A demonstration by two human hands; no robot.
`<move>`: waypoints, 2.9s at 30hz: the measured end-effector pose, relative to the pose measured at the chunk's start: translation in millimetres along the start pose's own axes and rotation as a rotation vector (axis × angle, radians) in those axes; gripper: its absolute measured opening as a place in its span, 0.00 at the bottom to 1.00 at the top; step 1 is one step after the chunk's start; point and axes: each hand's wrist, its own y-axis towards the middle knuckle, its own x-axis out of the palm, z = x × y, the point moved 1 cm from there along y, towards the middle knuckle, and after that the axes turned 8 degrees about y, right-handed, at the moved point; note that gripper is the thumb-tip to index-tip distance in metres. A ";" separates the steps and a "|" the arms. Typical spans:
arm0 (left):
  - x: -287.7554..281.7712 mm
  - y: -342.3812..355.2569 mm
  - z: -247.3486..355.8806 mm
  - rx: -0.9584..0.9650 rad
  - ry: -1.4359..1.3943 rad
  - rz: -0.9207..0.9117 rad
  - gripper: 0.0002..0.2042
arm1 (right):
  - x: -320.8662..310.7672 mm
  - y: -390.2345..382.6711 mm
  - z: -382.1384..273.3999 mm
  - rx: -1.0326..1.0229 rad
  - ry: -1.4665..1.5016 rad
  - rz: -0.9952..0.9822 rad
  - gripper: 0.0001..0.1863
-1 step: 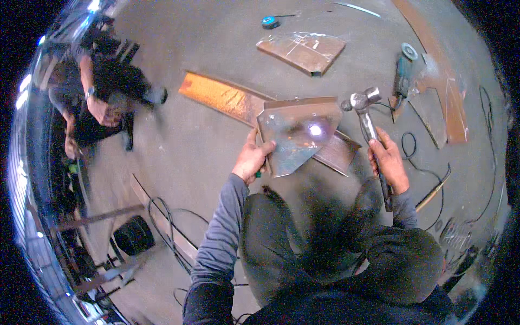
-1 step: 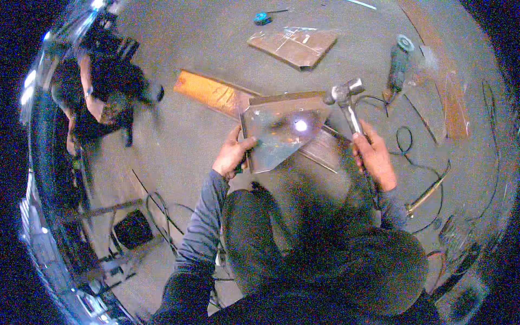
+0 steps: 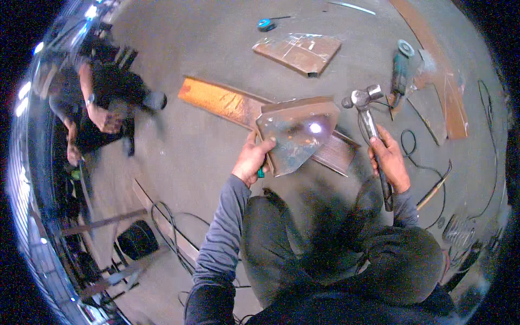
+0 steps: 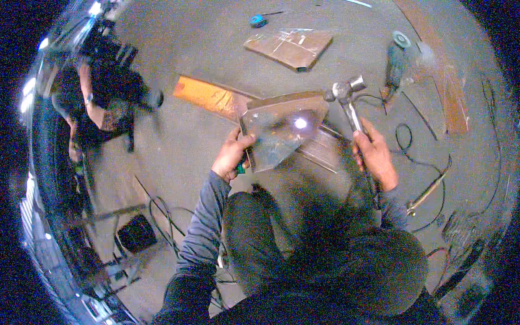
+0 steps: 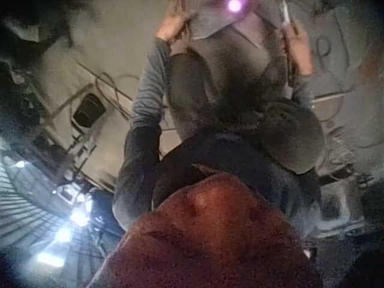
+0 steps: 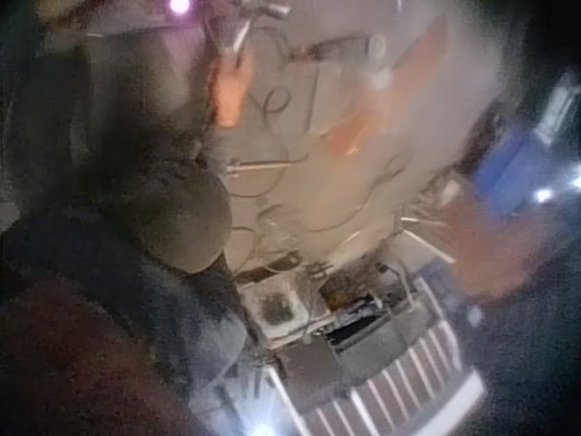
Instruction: The person uses a welding torch to heat and join metal pieces on the floor, then uses a hammer to shape the heated metal. The person repeats the heating and hammering process on different sections of the metal pieces.
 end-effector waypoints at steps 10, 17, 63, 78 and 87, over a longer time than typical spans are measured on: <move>27.8 -23.0 -45.0 -0.580 -1.324 -0.660 0.29 | -17.5 5.9 -5.1 0.002 0.174 -0.060 0.29; 20.7 -28.4 -58.3 -0.565 -1.481 -0.607 0.35 | -5.3 14.9 8.6 0.079 0.138 -0.174 0.29; -59.7 51.0 -119.3 -0.193 -0.504 0.135 0.23 | 54.0 -16.9 153.3 0.325 -0.664 -0.989 0.24; 68.9 -35.5 -93.2 -0.062 -0.232 -0.301 0.22 | -269.6 -120.9 303.7 0.218 -0.437 0.951 0.29; 72.0 -24.7 -96.7 -0.173 -0.168 -0.314 0.22 | -236.7 -110.6 269.4 0.259 -0.351 0.900 0.29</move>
